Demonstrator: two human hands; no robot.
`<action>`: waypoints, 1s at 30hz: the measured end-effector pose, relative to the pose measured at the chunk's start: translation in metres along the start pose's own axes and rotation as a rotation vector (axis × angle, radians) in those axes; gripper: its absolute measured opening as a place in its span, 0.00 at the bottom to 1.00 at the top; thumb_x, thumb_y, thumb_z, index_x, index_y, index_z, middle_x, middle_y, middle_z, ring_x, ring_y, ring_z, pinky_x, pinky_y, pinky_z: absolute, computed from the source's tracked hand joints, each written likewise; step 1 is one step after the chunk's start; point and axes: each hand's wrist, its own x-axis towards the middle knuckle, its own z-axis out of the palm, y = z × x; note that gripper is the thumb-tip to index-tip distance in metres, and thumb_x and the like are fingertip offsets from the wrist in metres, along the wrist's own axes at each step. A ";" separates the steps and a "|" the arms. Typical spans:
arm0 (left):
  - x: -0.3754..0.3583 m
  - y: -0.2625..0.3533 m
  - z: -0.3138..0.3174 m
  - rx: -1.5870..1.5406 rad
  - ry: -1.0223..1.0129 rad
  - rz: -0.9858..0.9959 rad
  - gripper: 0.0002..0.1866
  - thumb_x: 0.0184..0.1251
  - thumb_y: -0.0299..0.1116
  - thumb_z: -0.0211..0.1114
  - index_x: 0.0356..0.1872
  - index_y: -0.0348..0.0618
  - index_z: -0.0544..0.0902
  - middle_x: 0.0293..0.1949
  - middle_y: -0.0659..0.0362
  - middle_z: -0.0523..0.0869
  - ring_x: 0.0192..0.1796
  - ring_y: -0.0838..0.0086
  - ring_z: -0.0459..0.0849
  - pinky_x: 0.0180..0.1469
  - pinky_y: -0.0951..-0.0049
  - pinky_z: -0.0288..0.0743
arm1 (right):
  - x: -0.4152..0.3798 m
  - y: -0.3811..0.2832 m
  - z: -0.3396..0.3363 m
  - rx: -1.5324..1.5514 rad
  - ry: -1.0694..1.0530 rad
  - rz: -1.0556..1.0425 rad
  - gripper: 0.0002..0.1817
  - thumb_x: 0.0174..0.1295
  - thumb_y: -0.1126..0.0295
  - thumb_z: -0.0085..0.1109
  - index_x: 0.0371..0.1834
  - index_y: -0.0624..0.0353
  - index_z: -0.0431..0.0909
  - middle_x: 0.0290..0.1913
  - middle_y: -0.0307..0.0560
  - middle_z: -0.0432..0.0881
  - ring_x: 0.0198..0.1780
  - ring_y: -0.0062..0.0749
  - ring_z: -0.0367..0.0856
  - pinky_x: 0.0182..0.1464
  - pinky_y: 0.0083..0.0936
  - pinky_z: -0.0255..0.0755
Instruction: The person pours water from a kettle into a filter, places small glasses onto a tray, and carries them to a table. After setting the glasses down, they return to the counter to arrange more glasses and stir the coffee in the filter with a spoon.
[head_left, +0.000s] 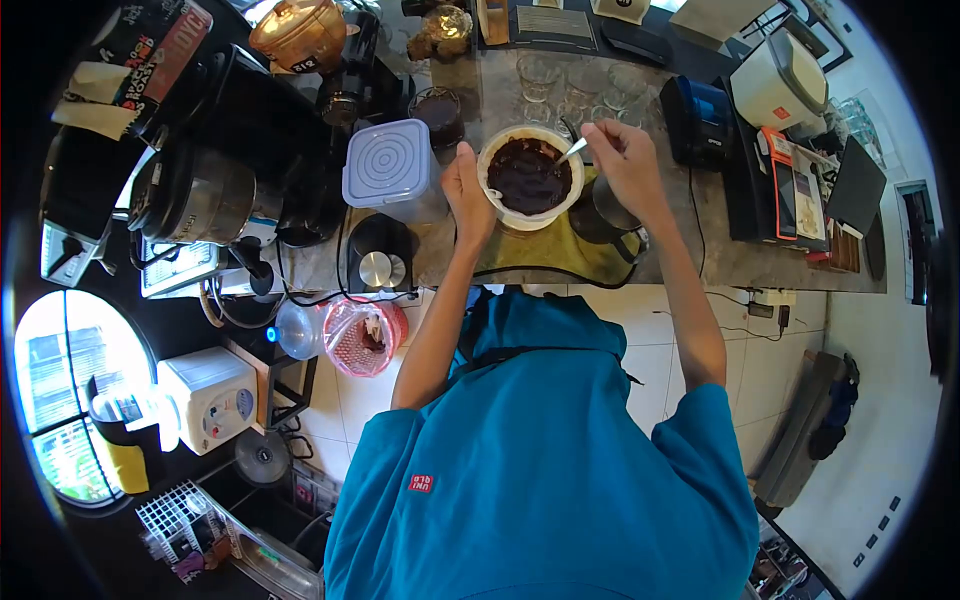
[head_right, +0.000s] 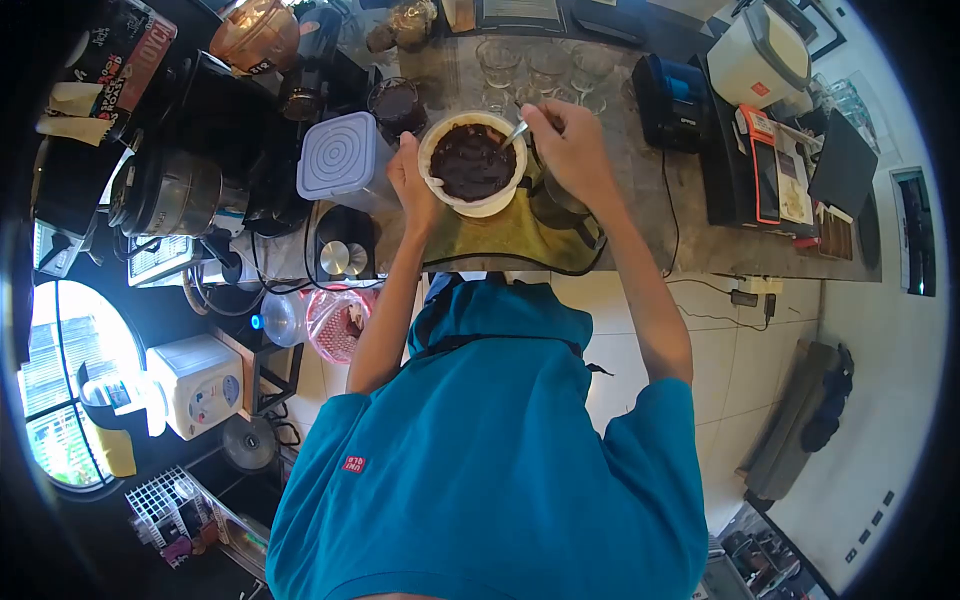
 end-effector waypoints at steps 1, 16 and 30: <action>0.000 -0.002 -0.001 -0.007 -0.008 -0.005 0.26 0.80 0.42 0.48 0.17 0.42 0.65 0.18 0.69 0.67 0.25 0.85 0.61 0.27 0.75 0.57 | 0.000 0.005 0.001 0.136 -0.026 0.104 0.18 0.70 0.63 0.56 0.25 0.64 0.77 0.17 0.35 0.69 0.22 0.15 0.62 0.26 0.20 0.55; 0.001 0.005 -0.001 0.021 -0.010 -0.023 0.22 0.79 0.40 0.51 0.23 0.40 0.71 0.23 0.71 0.68 0.29 0.87 0.63 0.30 0.79 0.59 | 0.001 -0.023 -0.026 0.297 0.085 -0.063 0.16 0.70 0.63 0.56 0.26 0.62 0.76 0.18 0.30 0.70 0.22 0.11 0.62 0.25 0.17 0.54; -0.003 0.011 -0.003 0.053 -0.079 -0.014 0.24 0.80 0.48 0.44 0.43 0.36 0.80 0.37 0.60 0.80 0.42 0.79 0.75 0.47 0.77 0.69 | -0.009 -0.013 0.004 -0.033 0.128 -0.125 0.16 0.67 0.64 0.57 0.30 0.68 0.77 0.17 0.45 0.69 0.21 0.22 0.63 0.26 0.26 0.60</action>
